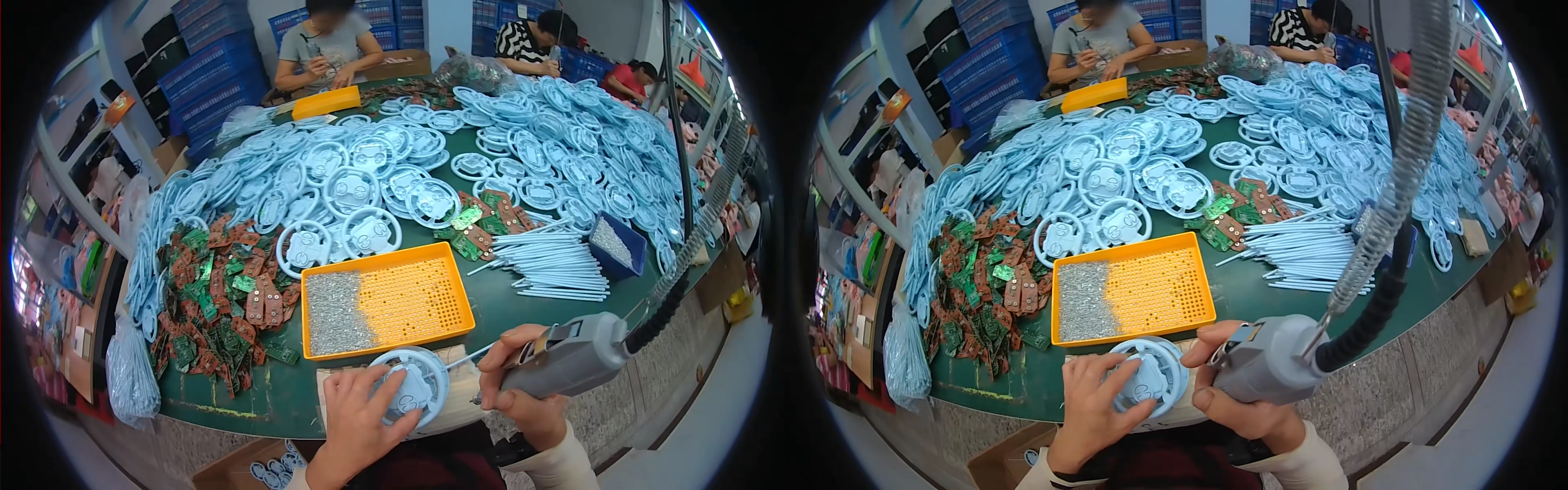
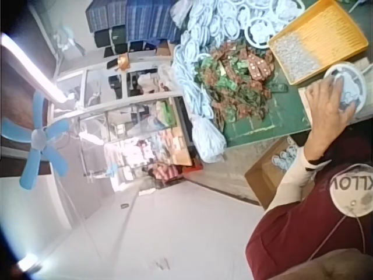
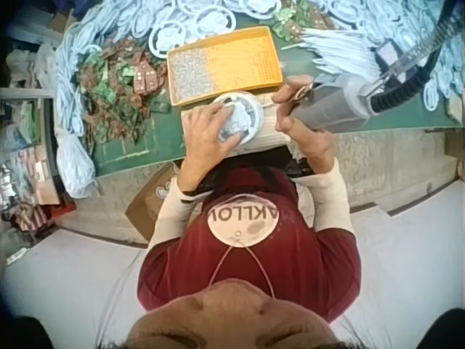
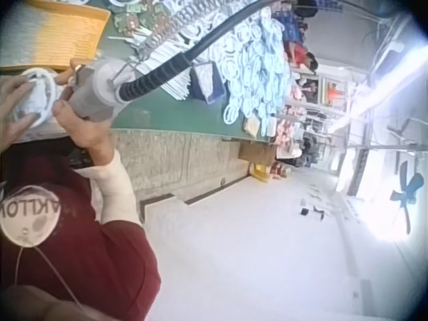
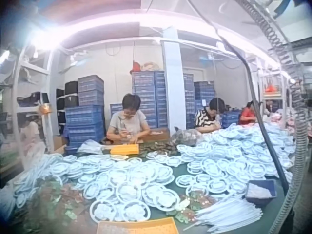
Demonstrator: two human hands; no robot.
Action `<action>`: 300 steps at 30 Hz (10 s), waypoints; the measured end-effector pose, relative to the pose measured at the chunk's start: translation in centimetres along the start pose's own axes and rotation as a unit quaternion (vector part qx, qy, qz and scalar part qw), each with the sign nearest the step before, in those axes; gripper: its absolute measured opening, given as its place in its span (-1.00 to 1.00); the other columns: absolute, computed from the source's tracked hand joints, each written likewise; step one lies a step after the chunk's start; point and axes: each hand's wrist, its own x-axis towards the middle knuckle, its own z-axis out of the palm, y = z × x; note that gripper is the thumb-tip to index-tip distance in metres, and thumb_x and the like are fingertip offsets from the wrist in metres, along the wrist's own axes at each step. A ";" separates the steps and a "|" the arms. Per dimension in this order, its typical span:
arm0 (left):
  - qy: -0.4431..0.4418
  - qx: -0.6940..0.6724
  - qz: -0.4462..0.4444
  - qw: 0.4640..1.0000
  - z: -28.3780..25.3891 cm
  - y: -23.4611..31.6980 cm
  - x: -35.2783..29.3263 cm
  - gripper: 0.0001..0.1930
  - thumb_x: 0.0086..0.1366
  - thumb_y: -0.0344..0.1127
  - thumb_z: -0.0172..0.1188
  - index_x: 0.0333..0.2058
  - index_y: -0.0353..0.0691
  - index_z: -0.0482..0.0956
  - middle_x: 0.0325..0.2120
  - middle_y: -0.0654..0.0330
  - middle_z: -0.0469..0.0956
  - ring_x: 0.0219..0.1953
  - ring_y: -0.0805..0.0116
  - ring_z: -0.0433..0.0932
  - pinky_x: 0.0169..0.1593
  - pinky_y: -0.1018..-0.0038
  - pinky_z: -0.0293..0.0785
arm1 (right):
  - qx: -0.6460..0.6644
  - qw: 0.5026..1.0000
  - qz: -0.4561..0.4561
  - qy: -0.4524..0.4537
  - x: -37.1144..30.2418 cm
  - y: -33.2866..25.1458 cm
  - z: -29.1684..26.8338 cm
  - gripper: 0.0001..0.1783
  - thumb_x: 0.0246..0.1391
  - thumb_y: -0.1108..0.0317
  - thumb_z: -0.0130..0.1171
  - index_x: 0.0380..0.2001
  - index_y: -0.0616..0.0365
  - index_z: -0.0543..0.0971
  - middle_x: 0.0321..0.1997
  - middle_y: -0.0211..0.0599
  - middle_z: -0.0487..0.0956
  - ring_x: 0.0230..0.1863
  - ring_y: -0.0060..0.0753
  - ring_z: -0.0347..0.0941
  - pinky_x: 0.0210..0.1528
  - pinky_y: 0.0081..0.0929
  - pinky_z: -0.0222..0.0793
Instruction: Assembling small plastic components using an electric screwdriver.
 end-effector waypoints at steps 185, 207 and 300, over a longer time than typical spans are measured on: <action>-0.106 0.021 0.010 0.994 3.7 0.8 -0.6 -0.43 0.06 -0.13 0.23 0.10 -0.04 0.40 0.11 0.05 0.27 0.24 0.06 0.13 0.23 -0.20 -0.12 | -0.120 0.990 -0.051 0.058 12.6 3.7 0.1 -0.56 -0.05 0.65 0.17 -0.05 0.26 0.35 -0.19 -0.26 0.53 -0.40 -0.62 0.49 -0.35 -0.64 0.43; -0.146 -0.063 -0.018 0.987 3.1 0.7 0.2 -0.61 0.02 -0.21 0.22 -0.11 -0.01 0.57 0.12 0.05 0.27 0.21 0.05 0.15 0.22 -0.20 -0.16 | -0.112 0.982 -0.116 0.103 15.5 7.8 -2.2 -0.63 -0.03 0.65 0.15 -0.09 0.31 0.40 -0.26 -0.31 0.54 -0.45 -0.63 0.48 -0.45 -0.64 0.48; -0.101 -0.070 0.036 0.992 3.8 -0.1 -0.8 -0.74 0.03 -0.25 0.27 -0.24 0.19 0.60 0.06 0.24 0.32 0.19 0.13 0.20 0.17 -0.23 -0.14 | -0.074 0.997 0.034 -0.015 4.2 3.4 2.8 -0.61 -0.10 0.66 0.18 -0.13 0.31 0.40 -0.25 -0.17 0.51 -0.45 -0.55 0.50 -0.41 -0.63 0.45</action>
